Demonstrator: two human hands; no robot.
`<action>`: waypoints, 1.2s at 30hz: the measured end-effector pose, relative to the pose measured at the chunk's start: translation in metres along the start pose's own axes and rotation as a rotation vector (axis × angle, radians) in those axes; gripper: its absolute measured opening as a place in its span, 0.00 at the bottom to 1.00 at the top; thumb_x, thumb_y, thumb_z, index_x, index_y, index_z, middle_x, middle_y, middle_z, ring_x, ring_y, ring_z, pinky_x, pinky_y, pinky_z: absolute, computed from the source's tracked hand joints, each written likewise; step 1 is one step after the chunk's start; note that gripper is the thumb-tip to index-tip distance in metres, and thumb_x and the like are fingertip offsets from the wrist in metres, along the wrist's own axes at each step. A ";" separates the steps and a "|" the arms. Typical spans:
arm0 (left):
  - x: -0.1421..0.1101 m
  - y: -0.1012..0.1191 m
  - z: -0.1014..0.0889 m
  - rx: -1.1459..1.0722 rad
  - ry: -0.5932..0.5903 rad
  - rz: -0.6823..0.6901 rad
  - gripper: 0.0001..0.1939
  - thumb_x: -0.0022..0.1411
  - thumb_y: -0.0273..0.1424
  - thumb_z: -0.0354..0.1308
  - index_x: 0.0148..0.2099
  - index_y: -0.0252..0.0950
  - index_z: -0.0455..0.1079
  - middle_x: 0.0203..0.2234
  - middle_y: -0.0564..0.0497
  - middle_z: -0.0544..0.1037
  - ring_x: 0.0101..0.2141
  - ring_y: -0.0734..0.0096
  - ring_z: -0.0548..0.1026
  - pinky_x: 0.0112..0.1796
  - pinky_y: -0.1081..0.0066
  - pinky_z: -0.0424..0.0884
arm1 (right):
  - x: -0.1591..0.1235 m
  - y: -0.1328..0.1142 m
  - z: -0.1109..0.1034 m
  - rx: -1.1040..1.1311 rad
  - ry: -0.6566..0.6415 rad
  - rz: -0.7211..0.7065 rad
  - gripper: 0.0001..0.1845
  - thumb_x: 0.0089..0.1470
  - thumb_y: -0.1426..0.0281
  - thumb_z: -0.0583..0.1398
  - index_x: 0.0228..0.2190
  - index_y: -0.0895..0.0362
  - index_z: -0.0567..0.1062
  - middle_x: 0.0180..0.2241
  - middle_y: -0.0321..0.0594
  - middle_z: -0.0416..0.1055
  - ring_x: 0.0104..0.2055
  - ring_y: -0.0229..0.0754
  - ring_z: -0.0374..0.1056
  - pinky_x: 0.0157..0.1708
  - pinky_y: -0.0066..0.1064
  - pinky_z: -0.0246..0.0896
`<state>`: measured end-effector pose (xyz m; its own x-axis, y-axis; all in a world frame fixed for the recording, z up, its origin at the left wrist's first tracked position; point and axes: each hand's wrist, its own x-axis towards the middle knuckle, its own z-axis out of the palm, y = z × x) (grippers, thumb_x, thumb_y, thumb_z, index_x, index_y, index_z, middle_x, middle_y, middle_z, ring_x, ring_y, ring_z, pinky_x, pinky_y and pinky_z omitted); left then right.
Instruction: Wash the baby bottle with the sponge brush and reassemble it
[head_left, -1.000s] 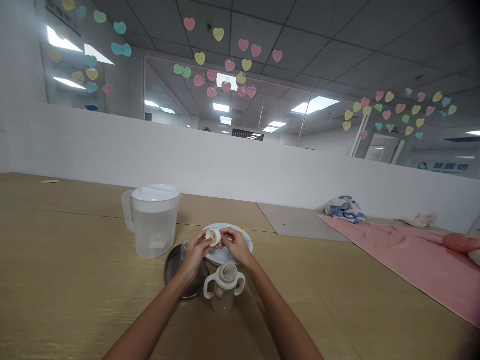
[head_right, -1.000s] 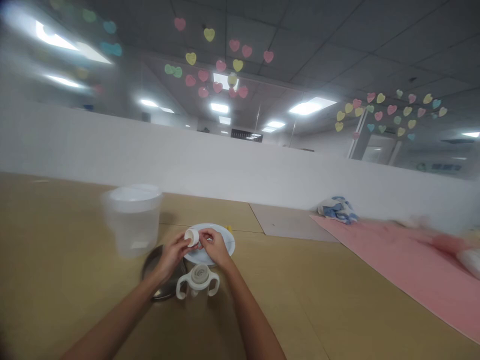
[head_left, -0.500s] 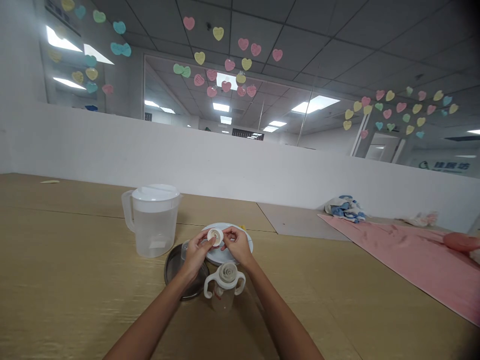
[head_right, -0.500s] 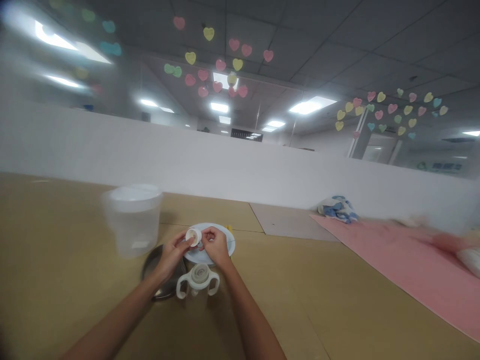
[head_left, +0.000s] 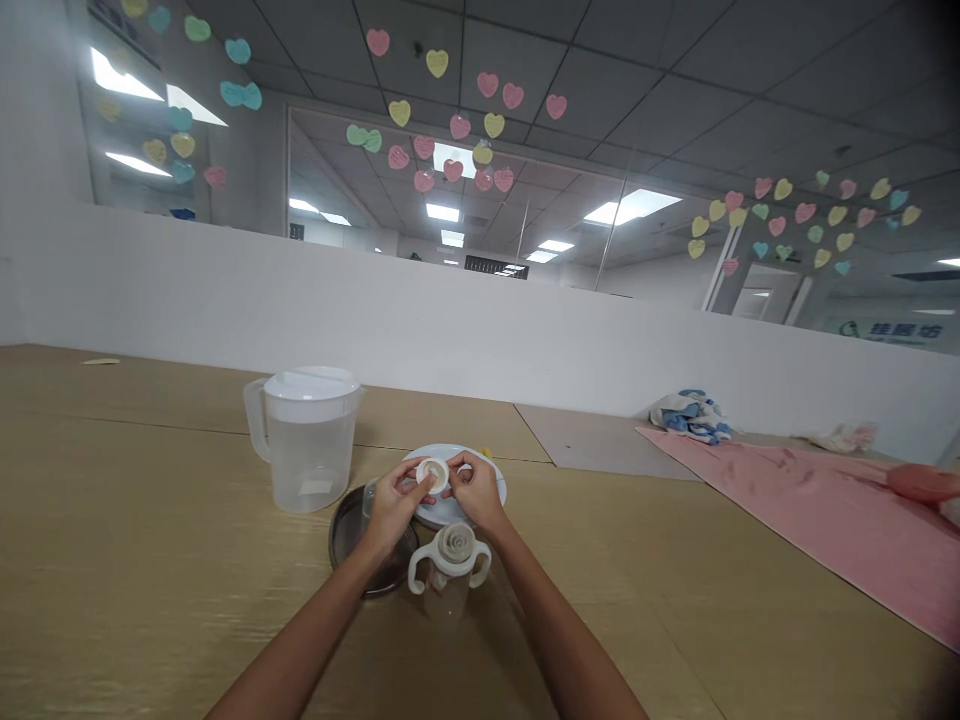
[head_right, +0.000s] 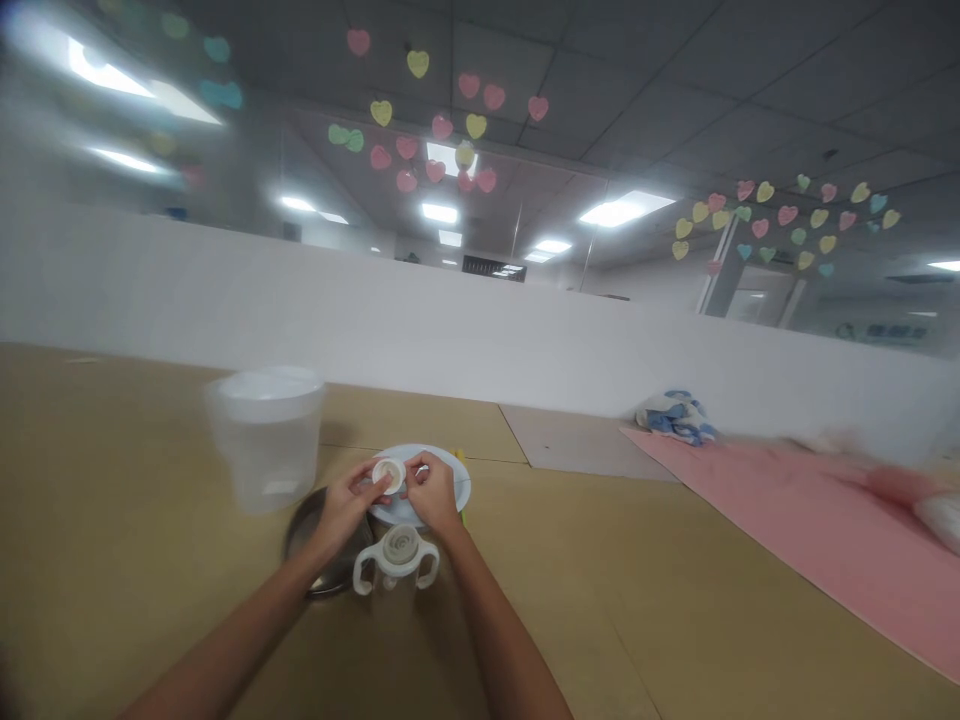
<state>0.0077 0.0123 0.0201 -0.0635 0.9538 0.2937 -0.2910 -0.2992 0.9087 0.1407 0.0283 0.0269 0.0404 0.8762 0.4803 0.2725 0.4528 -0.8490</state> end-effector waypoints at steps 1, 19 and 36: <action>0.000 0.000 0.000 0.000 -0.002 0.002 0.22 0.38 0.37 0.67 0.38 0.34 0.72 0.25 0.52 0.75 0.21 0.73 0.74 0.21 0.76 0.70 | 0.000 0.000 0.000 -0.013 0.002 0.000 0.06 0.41 0.66 0.58 0.23 0.57 0.68 0.20 0.33 0.65 0.16 0.34 0.62 0.14 0.26 0.62; -0.001 -0.004 -0.001 -0.001 -0.003 0.006 0.20 0.40 0.35 0.67 0.38 0.35 0.70 0.24 0.56 0.73 0.20 0.75 0.73 0.21 0.75 0.71 | 0.000 0.001 0.000 0.045 -0.019 0.016 0.06 0.39 0.67 0.59 0.23 0.57 0.70 0.18 0.31 0.63 0.19 0.34 0.61 0.17 0.27 0.65; -0.003 0.002 -0.003 0.068 -0.055 0.110 0.15 0.49 0.42 0.58 0.31 0.34 0.69 0.18 0.55 0.71 0.17 0.77 0.65 0.21 0.77 0.63 | 0.003 -0.010 -0.004 0.309 -0.251 0.034 0.11 0.38 0.65 0.63 0.28 0.55 0.76 0.36 0.40 0.74 0.31 0.40 0.69 0.31 0.31 0.67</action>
<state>0.0048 0.0092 0.0202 -0.0384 0.9126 0.4071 -0.2195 -0.4052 0.8875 0.1417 0.0256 0.0375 -0.2016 0.8876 0.4141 -0.0283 0.4173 -0.9083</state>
